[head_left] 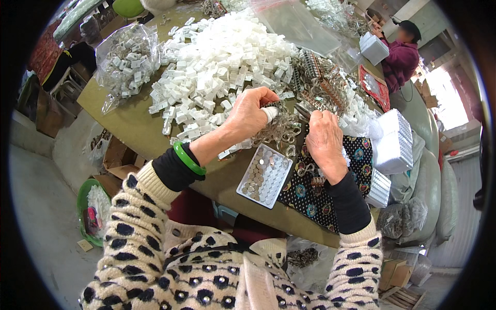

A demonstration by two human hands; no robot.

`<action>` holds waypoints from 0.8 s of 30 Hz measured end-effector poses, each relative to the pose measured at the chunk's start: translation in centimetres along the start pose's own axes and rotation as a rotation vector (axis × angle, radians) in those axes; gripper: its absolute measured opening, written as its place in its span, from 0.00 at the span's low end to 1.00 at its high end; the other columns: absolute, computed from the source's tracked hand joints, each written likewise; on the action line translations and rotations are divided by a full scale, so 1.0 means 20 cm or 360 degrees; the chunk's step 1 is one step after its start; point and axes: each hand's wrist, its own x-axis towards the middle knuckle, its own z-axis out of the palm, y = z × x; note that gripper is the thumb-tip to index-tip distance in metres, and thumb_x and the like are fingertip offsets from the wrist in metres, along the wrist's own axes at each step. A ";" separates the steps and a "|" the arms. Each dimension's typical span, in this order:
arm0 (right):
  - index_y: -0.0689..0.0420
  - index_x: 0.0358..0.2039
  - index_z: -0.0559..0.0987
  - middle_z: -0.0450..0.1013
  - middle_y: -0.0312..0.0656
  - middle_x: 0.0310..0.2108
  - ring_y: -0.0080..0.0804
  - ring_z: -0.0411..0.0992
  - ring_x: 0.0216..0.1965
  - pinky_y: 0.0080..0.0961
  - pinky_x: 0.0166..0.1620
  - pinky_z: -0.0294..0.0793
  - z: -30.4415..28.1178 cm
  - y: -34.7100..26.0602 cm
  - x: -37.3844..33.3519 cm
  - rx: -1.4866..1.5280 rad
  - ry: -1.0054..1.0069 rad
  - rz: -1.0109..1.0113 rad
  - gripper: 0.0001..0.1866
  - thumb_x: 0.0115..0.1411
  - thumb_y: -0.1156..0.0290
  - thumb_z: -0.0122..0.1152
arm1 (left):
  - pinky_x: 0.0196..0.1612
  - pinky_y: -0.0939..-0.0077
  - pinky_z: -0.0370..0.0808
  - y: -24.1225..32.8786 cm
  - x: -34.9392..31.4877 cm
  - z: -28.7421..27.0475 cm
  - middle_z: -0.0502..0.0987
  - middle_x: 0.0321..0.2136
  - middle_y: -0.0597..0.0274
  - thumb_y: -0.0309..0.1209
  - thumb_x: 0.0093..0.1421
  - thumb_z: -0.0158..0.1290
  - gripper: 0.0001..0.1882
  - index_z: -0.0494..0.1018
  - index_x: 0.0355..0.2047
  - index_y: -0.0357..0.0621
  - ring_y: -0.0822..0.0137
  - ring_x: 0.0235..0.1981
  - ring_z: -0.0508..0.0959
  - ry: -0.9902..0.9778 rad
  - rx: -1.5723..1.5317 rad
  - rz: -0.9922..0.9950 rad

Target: The person uses a small tool to press metal discs into white plastic housings, then uses pliers to cut and attach metal chains to the assembled units. The finished pieces are placed into a tray on the table.

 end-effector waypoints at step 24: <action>0.66 0.31 0.74 0.71 0.50 0.33 0.42 0.72 0.39 0.27 0.35 0.79 0.04 -0.01 -0.02 -0.0160 0.0106 -0.0021 0.09 0.46 0.81 0.60 | 0.42 0.81 0.72 -0.03 -0.01 0.03 0.80 0.37 0.62 0.20 0.58 0.56 0.12 0.76 0.43 0.35 0.76 0.36 0.75 0.0089 -0.0099 0.0041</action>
